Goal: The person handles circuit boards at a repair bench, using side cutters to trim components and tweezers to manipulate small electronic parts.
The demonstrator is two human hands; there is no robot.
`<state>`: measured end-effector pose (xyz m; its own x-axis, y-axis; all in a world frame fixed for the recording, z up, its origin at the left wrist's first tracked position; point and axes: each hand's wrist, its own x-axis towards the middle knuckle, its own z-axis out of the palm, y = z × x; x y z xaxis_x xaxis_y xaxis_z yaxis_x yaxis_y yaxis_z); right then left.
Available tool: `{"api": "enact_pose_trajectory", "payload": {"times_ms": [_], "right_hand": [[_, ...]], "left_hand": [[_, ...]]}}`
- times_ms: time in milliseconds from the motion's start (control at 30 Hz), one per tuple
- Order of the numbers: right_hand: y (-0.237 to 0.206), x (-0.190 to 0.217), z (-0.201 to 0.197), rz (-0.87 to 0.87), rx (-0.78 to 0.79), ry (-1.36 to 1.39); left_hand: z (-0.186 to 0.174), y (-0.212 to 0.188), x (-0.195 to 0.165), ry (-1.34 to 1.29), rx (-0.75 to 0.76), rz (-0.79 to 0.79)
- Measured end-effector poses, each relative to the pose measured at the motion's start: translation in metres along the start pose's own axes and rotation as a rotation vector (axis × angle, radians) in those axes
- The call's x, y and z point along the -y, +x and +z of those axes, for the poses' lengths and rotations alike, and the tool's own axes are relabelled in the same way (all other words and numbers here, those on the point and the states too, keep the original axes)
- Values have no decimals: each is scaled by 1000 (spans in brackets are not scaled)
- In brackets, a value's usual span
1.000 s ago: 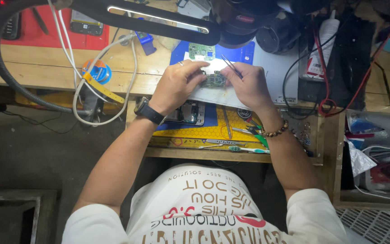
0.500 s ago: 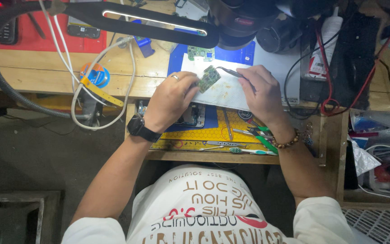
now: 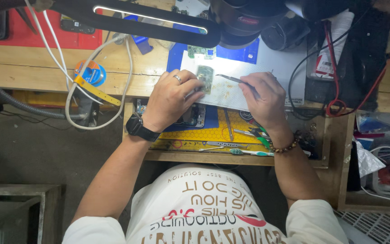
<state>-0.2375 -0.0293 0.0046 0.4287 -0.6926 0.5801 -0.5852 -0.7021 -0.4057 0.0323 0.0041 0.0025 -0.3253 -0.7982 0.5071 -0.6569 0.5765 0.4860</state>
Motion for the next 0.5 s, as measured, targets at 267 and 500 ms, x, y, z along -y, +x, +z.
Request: {"api": "enact_pose_trajectory", "payload": {"times_ms": [267, 500], "right_hand": [[1, 0, -1, -16, 9, 1], [4, 1, -3, -51, 49, -48]], "left_hand": [[12, 1, 3, 1, -70, 2], [17, 1, 10, -76, -114, -8]]}}
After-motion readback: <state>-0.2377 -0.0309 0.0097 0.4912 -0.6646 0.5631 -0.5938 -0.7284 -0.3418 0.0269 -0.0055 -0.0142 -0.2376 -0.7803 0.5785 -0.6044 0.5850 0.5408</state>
